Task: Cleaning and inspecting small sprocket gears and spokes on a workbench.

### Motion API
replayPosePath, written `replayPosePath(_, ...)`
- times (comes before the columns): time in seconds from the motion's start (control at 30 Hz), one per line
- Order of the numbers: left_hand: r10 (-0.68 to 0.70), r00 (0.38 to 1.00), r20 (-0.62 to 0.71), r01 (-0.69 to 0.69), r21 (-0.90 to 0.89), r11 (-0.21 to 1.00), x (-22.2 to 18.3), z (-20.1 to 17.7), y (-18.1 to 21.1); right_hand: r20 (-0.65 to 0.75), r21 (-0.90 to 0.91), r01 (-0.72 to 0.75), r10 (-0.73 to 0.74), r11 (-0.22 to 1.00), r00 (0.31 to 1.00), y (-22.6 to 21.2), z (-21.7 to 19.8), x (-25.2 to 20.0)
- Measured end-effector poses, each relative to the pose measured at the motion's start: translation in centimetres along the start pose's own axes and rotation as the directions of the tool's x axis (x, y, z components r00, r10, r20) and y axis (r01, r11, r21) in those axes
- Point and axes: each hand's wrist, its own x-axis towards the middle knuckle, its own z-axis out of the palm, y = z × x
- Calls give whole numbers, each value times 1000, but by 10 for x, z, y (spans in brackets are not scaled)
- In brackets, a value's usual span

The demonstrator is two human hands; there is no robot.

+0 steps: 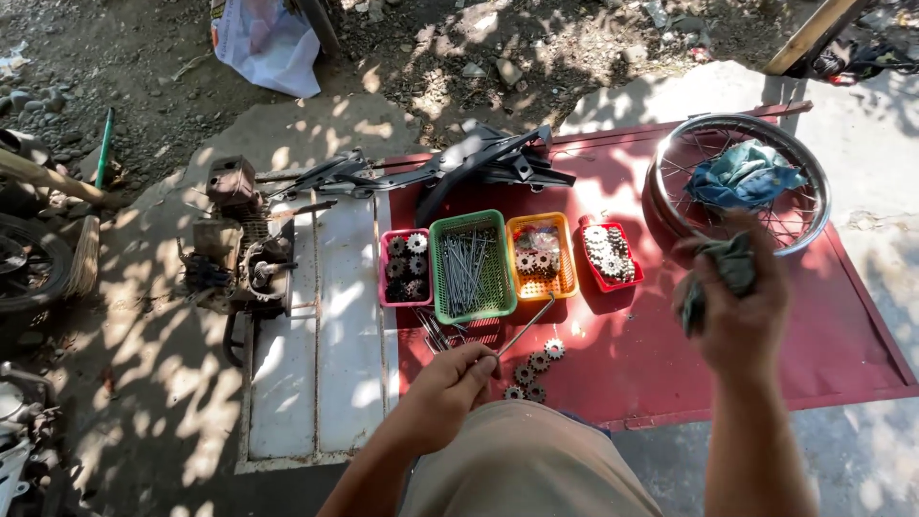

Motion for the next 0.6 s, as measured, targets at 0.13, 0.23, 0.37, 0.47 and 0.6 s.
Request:
replayPosePath(0.13, 52, 997, 60, -39, -206, 978, 10, 21, -15, -64, 127, -56, 65, 990, 996, 30, 35, -23)
replayPosePath(0.23, 71, 996, 63, -47, -325, 945, 15, 35, -23, 218, 507, -294, 210, 810, 953, 35, 59, -35)
replayPosePath(0.37, 127, 990, -67, -134, -104, 986, 10, 46, -11, 270, 643, -436, 346, 629, 899, 24, 81, -43)
replayPosePath(0.47, 208, 966, -153, -195, 97, 976, 7, 50, -2, 314, 610, -496, 387, 618, 867, 31, 92, -52)
replayPosePath(0.6, 327, 916, -234, -286, 193, 938, 5, 51, -1, 162, 530, -429, 409, 731, 898, 49, 115, -67)
